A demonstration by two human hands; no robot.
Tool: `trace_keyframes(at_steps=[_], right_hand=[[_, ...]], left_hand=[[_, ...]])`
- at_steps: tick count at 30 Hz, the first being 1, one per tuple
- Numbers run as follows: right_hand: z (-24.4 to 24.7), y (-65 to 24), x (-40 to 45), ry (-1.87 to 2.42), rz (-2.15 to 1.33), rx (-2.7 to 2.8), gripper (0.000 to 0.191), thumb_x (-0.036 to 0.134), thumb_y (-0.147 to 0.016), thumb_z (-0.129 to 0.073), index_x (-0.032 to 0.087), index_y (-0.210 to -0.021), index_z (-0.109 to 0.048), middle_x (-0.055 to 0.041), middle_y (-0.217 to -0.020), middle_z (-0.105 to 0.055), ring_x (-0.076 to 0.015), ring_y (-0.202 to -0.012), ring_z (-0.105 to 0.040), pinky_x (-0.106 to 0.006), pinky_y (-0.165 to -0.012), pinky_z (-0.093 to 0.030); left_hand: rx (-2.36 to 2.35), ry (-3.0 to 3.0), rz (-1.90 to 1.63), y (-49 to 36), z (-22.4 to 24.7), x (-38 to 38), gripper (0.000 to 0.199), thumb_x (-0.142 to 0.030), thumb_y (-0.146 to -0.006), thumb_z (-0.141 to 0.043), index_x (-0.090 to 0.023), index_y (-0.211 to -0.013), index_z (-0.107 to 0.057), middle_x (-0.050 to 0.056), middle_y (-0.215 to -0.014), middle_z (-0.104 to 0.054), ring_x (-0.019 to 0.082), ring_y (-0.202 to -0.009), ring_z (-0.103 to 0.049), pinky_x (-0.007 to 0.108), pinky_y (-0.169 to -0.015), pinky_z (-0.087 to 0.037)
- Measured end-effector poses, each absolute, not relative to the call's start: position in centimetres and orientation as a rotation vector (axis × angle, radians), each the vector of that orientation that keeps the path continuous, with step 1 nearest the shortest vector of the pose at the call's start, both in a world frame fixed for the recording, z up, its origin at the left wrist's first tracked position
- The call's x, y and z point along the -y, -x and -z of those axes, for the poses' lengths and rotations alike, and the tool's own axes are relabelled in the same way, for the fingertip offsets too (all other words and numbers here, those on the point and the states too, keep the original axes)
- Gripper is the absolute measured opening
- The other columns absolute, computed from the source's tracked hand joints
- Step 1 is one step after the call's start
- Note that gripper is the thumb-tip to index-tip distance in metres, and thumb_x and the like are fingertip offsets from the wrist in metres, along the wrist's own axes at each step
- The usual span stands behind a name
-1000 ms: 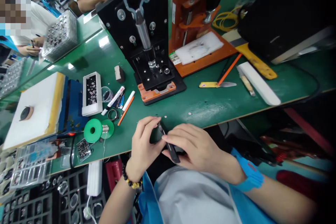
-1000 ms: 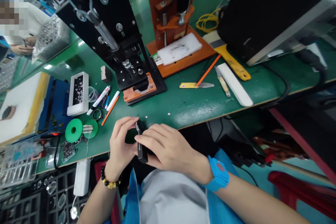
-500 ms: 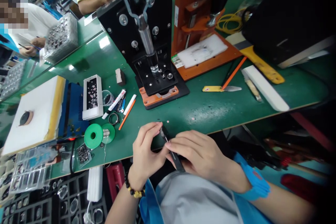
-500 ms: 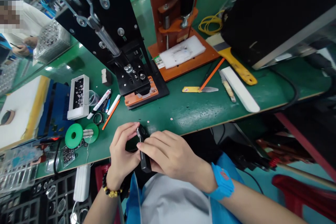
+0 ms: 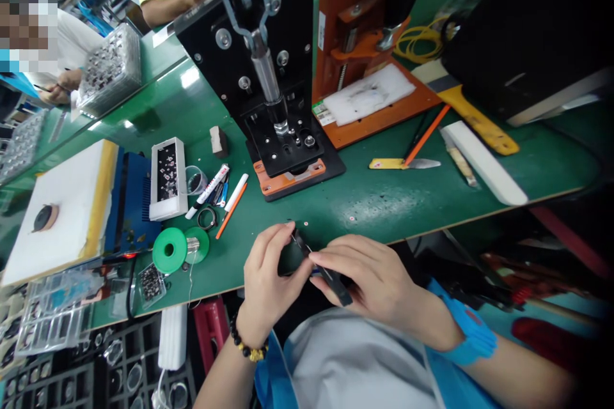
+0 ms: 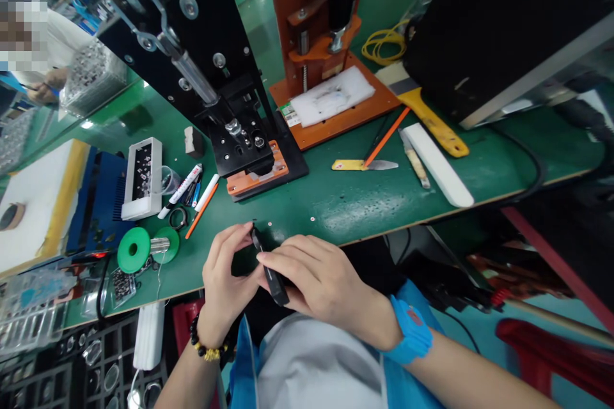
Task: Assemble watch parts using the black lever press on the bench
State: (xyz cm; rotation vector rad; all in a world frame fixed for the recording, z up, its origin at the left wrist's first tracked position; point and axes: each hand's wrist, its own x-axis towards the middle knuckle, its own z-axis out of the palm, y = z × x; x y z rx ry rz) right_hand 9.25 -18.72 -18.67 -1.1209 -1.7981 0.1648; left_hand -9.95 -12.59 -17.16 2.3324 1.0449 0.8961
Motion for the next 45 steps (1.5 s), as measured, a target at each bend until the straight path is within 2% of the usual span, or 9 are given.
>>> trace_keyframes(at_steps=[5,8,12,15,18,29,34,39,45], right_hand=[[16.7,-9.4,19.4,1.052,-0.098,1.833,0.027,0.025,-0.1,-0.069,0.015,-0.124,-0.065,-0.0063,-0.093,-0.077,-0.0196,-0.087,-0.073,-0.033,-0.071,-0.061],[15.8,-10.2,19.5,1.061,-0.08,1.781,0.033,0.023,-0.098,-0.072,0.02,-0.13,-0.064,-0.0024,-0.09,-0.077,-0.0183,-0.083,-0.072,-0.032,-0.073,-0.06],[16.6,-12.1,18.5,1.477,0.021,1.71,0.046,0.017,-0.096,-0.068,0.027,-0.14,-0.06,-0.0063,-0.109,-0.076,-0.0261,-0.096,-0.071,-0.042,-0.084,-0.058],[17.9,-12.9,17.5,1.75,0.052,1.758,0.046,0.024,-0.101,-0.06,0.022,-0.146,-0.056,-0.0129,-0.122,-0.071,-0.0337,-0.108,-0.066,-0.048,-0.086,-0.053],[18.5,-12.8,17.3,1.832,0.074,1.782,0.046,0.027,-0.103,-0.056,0.018,-0.148,-0.054,-0.015,-0.128,-0.068,-0.0349,-0.113,-0.063,-0.048,-0.086,-0.05],[18.7,-12.7,17.4,1.85,0.091,1.75,0.044,0.028,-0.104,-0.056,0.018,-0.147,-0.055,-0.0141,-0.128,-0.067,-0.0338,-0.112,-0.062,-0.047,-0.086,-0.049],[18.6,-12.8,17.7,1.87,0.112,1.67,0.048,0.031,-0.105,-0.057,0.015,-0.149,-0.053,-0.017,-0.127,-0.065,-0.0349,-0.111,-0.062,-0.048,-0.088,-0.051],[17.5,-11.1,17.6,1.595,-0.174,1.764,0.044,0.034,-0.108,-0.056,0.018,-0.148,-0.052,-0.0144,-0.131,-0.065,-0.0309,-0.119,-0.061,-0.046,-0.101,-0.052],[17.4,-8.5,16.1,1.329,-0.433,1.804,0.029,0.029,-0.107,-0.06,0.022,-0.135,-0.06,-0.0082,-0.126,-0.07,-0.0257,-0.115,-0.065,-0.042,-0.097,-0.054]], left_hand=[[-1.087,-2.303,-0.956,9.7,17.0,12.4,0.044,-0.029,-0.092,-0.082,-0.022,-0.131,-0.062,0.011,-0.122,-0.069,0.025,-0.113,-0.07,0.04,-0.098,-0.065],[-1.125,-2.183,-0.917,9.8,16.7,12.3,0.045,-0.031,-0.089,-0.085,-0.023,-0.128,-0.064,0.01,-0.123,-0.068,0.024,-0.113,-0.069,0.038,-0.095,-0.066],[-1.148,-1.954,-0.842,10.3,16.4,12.0,0.046,-0.034,-0.09,-0.084,-0.024,-0.13,-0.065,0.011,-0.127,-0.068,0.024,-0.117,-0.07,0.037,-0.096,-0.066],[-1.109,-1.83,-0.826,10.7,16.5,11.8,0.054,-0.037,-0.087,-0.087,-0.024,-0.134,-0.063,0.013,-0.131,-0.069,0.025,-0.118,-0.071,0.038,-0.098,-0.066],[-1.098,-1.773,-0.838,10.9,16.5,11.8,0.055,-0.036,-0.085,-0.088,-0.024,-0.134,-0.064,0.013,-0.132,-0.069,0.026,-0.118,-0.071,0.038,-0.098,-0.066],[-1.112,-1.793,-0.837,10.7,16.2,11.8,0.05,-0.034,-0.084,-0.089,-0.023,-0.128,-0.067,0.012,-0.13,-0.07,0.025,-0.118,-0.071,0.037,-0.099,-0.065],[-1.073,-1.674,-0.833,10.9,16.4,11.7,0.045,-0.03,-0.091,-0.083,-0.023,-0.131,-0.062,0.013,-0.138,-0.069,0.023,-0.119,-0.072,0.036,-0.1,-0.064],[-1.031,-1.409,-0.92,11.0,16.6,11.4,0.037,-0.024,-0.094,-0.079,-0.024,-0.126,-0.06,0.009,-0.125,-0.075,0.019,-0.116,-0.073,0.029,-0.098,-0.062],[-0.943,-1.374,-0.965,11.1,16.5,11.4,0.026,-0.019,-0.092,-0.08,-0.023,-0.115,-0.067,0.005,-0.113,-0.073,0.015,-0.108,-0.072,0.026,-0.098,-0.06]])
